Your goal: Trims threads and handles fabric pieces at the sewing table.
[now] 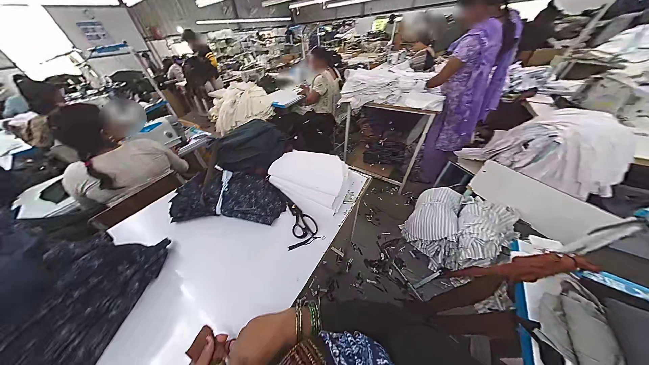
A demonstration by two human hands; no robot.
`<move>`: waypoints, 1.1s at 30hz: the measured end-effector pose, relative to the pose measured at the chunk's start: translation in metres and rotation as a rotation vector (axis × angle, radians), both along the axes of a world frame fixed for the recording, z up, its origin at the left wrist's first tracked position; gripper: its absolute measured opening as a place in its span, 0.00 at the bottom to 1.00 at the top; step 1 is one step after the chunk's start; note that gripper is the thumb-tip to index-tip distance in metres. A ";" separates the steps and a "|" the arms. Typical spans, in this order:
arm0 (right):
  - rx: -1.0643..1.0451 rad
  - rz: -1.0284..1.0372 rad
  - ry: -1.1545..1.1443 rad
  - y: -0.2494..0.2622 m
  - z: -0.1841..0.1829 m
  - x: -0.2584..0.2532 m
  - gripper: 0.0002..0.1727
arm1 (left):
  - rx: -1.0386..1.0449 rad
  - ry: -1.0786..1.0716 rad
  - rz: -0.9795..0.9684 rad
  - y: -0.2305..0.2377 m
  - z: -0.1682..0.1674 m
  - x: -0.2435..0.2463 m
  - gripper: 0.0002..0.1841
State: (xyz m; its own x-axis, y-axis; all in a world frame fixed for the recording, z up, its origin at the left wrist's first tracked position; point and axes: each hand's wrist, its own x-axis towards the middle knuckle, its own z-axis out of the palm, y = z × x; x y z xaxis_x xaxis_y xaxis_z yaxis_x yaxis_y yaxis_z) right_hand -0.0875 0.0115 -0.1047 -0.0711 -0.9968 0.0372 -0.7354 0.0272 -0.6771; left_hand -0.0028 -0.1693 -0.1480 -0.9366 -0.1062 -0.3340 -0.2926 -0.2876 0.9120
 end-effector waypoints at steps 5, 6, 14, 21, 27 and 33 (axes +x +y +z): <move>-0.079 -0.030 -0.095 -0.001 0.004 -0.025 0.14 | 0.215 -0.030 -0.015 -0.009 0.005 -0.009 0.28; -0.163 -0.107 -0.140 -0.003 -0.001 -0.029 0.15 | 0.138 0.013 -0.035 -0.010 0.005 -0.008 0.27; 0.109 -0.151 -0.727 -0.025 -0.028 -0.042 0.22 | -1.175 0.633 -0.423 -0.005 0.028 -0.005 0.09; 0.176 -0.227 -0.757 -0.025 -0.037 -0.045 0.09 | -1.022 0.732 -0.297 -0.018 0.014 -0.002 0.08; 0.129 -0.224 -0.964 -0.023 -0.039 -0.045 0.22 | -1.017 0.794 -0.184 -0.011 0.001 -0.002 0.08; 0.021 -0.296 -1.003 -0.016 -0.046 -0.045 0.08 | -0.939 0.802 -0.121 -0.008 -0.007 -0.001 0.12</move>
